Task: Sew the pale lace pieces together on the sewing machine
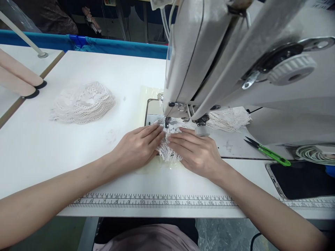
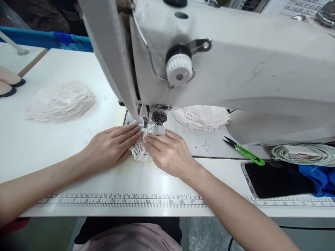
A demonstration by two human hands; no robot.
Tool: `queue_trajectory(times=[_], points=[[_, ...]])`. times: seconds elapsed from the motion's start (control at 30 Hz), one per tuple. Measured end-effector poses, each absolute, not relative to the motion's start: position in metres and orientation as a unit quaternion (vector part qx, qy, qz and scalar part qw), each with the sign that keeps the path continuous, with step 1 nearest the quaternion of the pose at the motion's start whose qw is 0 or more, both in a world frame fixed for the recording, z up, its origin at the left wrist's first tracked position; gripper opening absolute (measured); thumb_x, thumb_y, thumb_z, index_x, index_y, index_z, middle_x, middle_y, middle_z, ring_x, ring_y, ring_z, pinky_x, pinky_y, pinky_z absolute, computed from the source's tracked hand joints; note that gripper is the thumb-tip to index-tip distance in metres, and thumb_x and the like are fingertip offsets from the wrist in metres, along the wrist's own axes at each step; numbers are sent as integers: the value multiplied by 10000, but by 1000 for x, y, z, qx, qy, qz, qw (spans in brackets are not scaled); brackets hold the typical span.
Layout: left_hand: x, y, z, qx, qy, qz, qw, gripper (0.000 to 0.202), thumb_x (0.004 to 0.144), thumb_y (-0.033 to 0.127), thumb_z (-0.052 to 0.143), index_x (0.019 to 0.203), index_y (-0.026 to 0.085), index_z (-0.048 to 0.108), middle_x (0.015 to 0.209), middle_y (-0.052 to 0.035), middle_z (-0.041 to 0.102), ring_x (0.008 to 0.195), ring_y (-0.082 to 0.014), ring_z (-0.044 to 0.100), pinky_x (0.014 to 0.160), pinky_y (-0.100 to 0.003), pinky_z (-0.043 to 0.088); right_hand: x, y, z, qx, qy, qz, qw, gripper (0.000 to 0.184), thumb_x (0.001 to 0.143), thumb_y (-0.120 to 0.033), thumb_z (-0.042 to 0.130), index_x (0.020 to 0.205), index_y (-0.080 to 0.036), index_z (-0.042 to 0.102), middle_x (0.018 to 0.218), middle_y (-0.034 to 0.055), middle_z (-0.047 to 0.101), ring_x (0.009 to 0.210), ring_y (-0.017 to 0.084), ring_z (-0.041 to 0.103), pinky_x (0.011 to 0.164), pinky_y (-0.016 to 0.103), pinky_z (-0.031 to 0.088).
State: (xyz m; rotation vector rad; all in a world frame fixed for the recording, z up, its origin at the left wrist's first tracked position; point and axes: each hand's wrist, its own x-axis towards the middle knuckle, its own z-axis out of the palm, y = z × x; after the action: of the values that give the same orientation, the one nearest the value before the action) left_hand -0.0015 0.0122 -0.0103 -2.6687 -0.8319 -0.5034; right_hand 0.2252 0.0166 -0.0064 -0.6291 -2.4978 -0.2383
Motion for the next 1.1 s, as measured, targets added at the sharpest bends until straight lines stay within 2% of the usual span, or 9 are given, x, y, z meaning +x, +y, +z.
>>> queue_trajectory(times=[0.27, 0.43, 0.77, 0.93, 1.1], points=[[-2, 16, -10, -928, -294, -181, 138, 354, 960, 184, 446, 1213, 29, 639, 1222, -153, 674, 1152, -274, 648, 964, -410, 578, 226, 20, -6, -245, -926, -96, 269, 346, 779, 51, 472, 950, -124, 716, 1036, 60, 762, 934, 192, 725, 873, 361, 603], [-3, 15, -9, -931, -275, -183, 152, 321, 962, 184, 478, 1191, 44, 653, 1192, -144, 690, 1114, -252, 671, 973, -396, 573, 225, 20, -8, -249, -927, -106, 261, 359, 796, 46, 476, 970, -155, 717, 1045, 41, 761, 940, 178, 722, 834, 340, 608], [-6, 18, -10, -932, -280, -189, 133, 330, 938, 166, 503, 1218, 53, 637, 1222, -138, 679, 1161, -258, 644, 1033, -435, 530, 224, 20, -8, -249, -924, -121, 263, 291, 855, 3, 506, 985, -137, 725, 1047, 53, 760, 940, 174, 719, 907, 360, 585], [-7, 17, -11, -932, -266, -209, 134, 288, 928, 164, 538, 1181, 108, 665, 1189, -100, 702, 1124, -224, 666, 1012, -397, 547, 224, 19, -11, -243, -923, -131, 267, 201, 870, -52, 592, 997, -129, 727, 1035, 63, 763, 939, 177, 717, 941, 365, 570], [-5, 22, -10, -930, -268, -209, 139, 281, 932, 162, 519, 1156, 87, 671, 1157, -110, 716, 1094, -234, 682, 1021, -445, 539, 224, 21, -14, -254, -922, -137, 257, 210, 881, -62, 585, 995, -162, 730, 1066, 44, 757, 938, 163, 712, 933, 356, 574]])
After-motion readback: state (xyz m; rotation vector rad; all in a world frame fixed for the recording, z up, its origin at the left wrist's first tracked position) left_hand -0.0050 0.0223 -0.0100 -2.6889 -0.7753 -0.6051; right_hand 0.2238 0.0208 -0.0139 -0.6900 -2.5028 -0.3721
